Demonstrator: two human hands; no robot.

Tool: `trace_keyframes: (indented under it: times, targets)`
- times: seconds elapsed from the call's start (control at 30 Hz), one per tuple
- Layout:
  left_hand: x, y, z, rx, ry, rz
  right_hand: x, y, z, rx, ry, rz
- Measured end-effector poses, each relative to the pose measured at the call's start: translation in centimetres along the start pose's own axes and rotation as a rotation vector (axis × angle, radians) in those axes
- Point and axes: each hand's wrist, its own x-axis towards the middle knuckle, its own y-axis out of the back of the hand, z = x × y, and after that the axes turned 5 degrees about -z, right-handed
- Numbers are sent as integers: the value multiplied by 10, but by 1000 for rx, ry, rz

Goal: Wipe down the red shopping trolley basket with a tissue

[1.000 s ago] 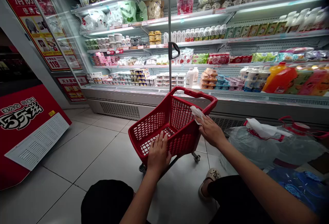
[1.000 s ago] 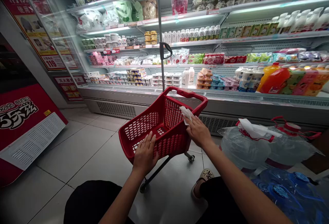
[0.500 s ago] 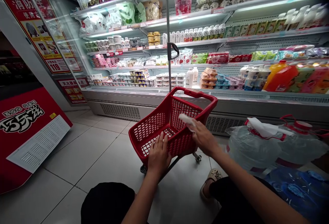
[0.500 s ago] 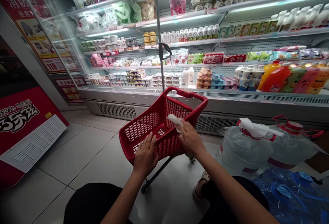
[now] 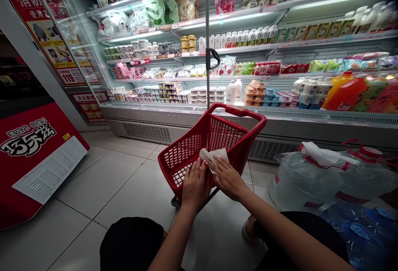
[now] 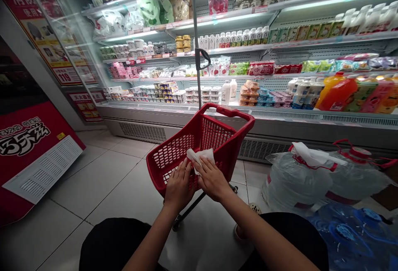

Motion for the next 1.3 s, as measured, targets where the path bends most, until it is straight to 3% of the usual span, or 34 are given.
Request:
trace_keyframes:
  times: [0.1, 0.2, 0.33, 0.47, 0.53, 0.6, 0.7, 0.8, 0.87, 0.93, 1.0, 1.17, 1.23, 1.3]
  targets:
    - [-1, 1, -2, -9, -5, -11, 1, 1, 5, 21, 54, -3]
    - [-2, 2, -4, -21, -25, -34, -2, 0, 29, 2, 102, -1]
    - [-2, 2, -5, -34, -45, -34, -9, 8, 84, -95, 45, -15]
    - [-3, 1, -5, -44, -43, -12, -16, 32, 144, -215, -110, -15]
    - [-3, 0, -4, -48, -43, -8, -16, 40, 161, -249, -192, 18]
    - [-3, 0, -3, -51, -46, -11, -15, 40, 165, -261, -259, 55]
    - [-2, -1, 0, -46, -39, -15, -12, 26, 144, -262, -304, 82]
    - [-2, -2, 0, -27, -24, -10, -11, 13, 115, -226, -197, 44]
    - [-3, -1, -2, -16, -27, -14, -12, 13, 108, -183, -82, 4]
    - [-4, 0, -4, -10, -41, -22, -14, 21, 120, -160, -25, -17]
    - [-4, 1, -6, -9, -50, -25, -15, 33, 148, -178, -59, -20]
    - [-4, 1, -5, -6, -47, -32, -19, 58, 225, -265, -374, 13]
    - [-4, 0, -4, -2, -37, -25, -21, 59, 231, -256, -433, 39]
    - [-3, -1, -2, 6, -22, -13, -23, 53, 220, -234, -403, 52]
